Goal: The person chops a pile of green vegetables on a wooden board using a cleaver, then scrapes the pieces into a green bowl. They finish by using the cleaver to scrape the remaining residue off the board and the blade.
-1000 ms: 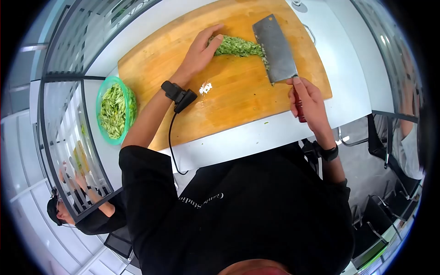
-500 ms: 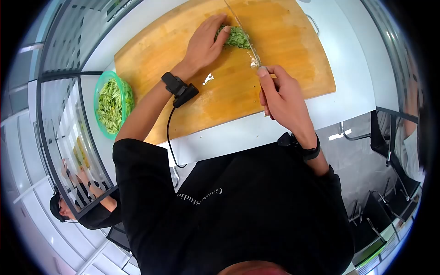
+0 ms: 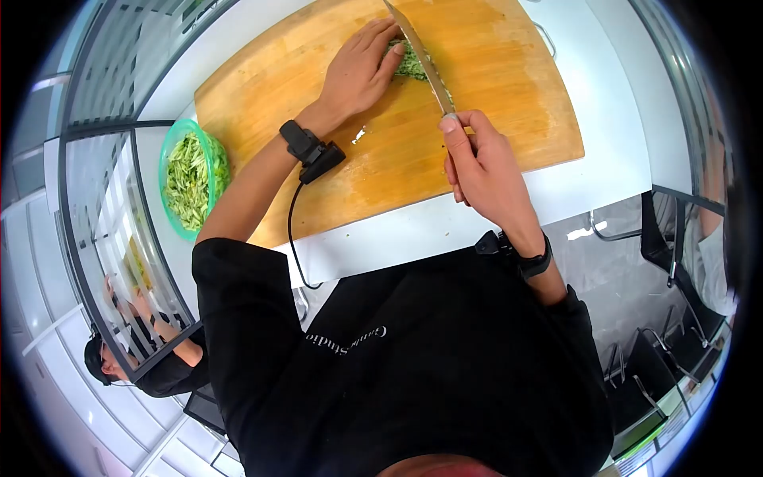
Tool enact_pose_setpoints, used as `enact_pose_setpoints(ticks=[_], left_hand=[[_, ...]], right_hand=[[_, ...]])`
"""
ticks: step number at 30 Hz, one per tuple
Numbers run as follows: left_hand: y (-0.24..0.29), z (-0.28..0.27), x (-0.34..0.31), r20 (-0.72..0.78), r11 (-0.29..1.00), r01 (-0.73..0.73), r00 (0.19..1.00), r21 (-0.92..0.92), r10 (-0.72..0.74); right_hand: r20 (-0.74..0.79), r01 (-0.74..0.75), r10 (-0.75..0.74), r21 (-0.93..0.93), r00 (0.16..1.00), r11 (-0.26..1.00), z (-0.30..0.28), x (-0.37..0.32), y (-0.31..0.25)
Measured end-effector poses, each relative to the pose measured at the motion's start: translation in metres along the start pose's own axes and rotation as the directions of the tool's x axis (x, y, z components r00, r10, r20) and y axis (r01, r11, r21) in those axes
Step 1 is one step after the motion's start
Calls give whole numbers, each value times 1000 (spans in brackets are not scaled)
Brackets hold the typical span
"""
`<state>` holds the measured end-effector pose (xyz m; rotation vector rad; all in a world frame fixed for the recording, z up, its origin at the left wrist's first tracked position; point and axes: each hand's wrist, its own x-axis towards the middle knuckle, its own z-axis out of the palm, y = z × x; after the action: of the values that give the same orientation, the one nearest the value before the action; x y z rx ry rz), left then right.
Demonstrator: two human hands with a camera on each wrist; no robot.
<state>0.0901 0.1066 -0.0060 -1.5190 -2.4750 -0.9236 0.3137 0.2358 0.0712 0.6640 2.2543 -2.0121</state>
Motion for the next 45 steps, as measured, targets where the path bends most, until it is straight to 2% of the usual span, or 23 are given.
enact_pose_setpoints(ticks=[5, 11, 17, 20, 22, 23, 26, 45], left_hand=[[2, 2, -2, -1, 999, 17, 1000, 50, -17], [1, 4, -1, -40, 990, -59, 997, 128, 64], [17, -4, -1, -38, 992, -49, 998, 115, 54], [15, -2, 2, -238, 972, -148, 953, 181, 189], [11, -6, 0, -26, 998, -7, 1000, 67, 9], [10, -7, -2, 88, 997, 72, 993, 20, -73], [7, -4, -3, 10, 997, 5, 1000, 71, -6], [8, -4, -3, 78, 997, 27, 996, 78, -33]], right_hand=[[14, -13, 13, 39, 1000, 999, 0, 0, 0], [30, -43, 41, 64, 999, 997, -2, -1, -6], [58, -21, 18, 64, 998, 998, -3, 0, -2], [61, -29, 26, 55, 998, 998, -3, -1, -3], [60, -30, 27, 46, 998, 998, -2, 0, -4], [59, -30, 27, 44, 998, 999, -1, 0, -4], [52, -32, 30, 37, 998, 999, 0, 0, -2], [60, -34, 32, 36, 998, 999, -2, 1, -2]])
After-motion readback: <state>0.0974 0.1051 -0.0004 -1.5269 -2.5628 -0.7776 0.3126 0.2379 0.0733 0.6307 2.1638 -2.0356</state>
